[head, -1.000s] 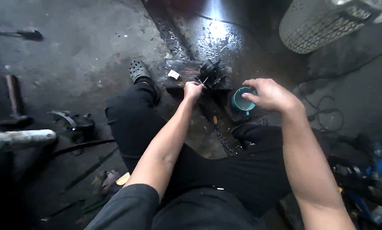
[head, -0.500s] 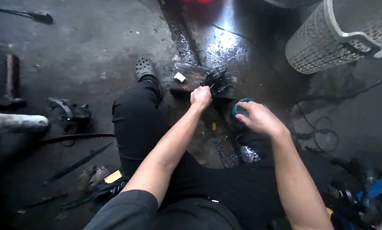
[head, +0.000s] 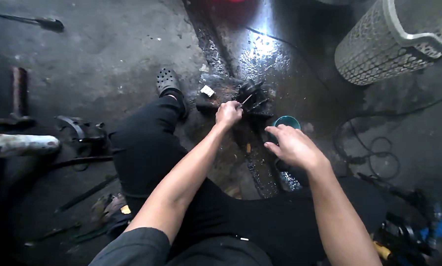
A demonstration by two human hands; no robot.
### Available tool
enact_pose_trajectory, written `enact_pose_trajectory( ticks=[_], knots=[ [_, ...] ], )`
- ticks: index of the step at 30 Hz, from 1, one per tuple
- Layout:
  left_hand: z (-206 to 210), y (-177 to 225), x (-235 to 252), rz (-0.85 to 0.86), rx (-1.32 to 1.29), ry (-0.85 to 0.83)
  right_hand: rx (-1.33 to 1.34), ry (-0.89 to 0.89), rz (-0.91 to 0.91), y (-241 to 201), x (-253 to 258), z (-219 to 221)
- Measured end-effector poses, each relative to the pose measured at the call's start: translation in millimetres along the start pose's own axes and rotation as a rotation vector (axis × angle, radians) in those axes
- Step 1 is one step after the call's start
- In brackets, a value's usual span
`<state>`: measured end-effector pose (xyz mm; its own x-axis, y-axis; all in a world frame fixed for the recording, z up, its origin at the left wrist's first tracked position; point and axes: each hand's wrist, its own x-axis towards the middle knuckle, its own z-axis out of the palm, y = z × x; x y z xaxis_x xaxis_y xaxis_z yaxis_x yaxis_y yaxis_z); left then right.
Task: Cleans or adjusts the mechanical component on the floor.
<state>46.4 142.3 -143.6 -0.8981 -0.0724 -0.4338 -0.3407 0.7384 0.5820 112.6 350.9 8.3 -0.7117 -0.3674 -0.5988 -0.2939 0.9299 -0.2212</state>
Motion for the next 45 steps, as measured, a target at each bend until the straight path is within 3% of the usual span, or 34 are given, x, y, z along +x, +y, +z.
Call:
enact_pose_trajectory(
  ticks=[5,10,23,28,41,45],
  knots=[
    [-25.3,22.2,-21.1,-0.071,0.207,-0.024,-0.011,0.032,-0.022,-5.2,2.9,-1.0],
    [-18.6,32.3,-23.1,-0.113,0.339,-0.047,-0.016,0.0,-0.027,-11.0,7.3,0.6],
    [0.9,43.4,-11.8,-0.103,0.385,-0.065,-0.012,-0.024,0.004,2.4,4.5,10.2],
    [-1.5,52.1,-11.6,-0.149,0.28,-0.044,0.016,-0.014,0.021,5.0,-1.4,12.3],
    [1.3,5.7,-3.9,0.015,0.064,0.002,0.028,0.066,0.007,3.5,-5.7,7.7],
    [-0.1,-15.2,-15.1,0.105,-0.008,0.045,0.034,0.011,-0.004,0.7,-2.2,2.1]
  ],
)
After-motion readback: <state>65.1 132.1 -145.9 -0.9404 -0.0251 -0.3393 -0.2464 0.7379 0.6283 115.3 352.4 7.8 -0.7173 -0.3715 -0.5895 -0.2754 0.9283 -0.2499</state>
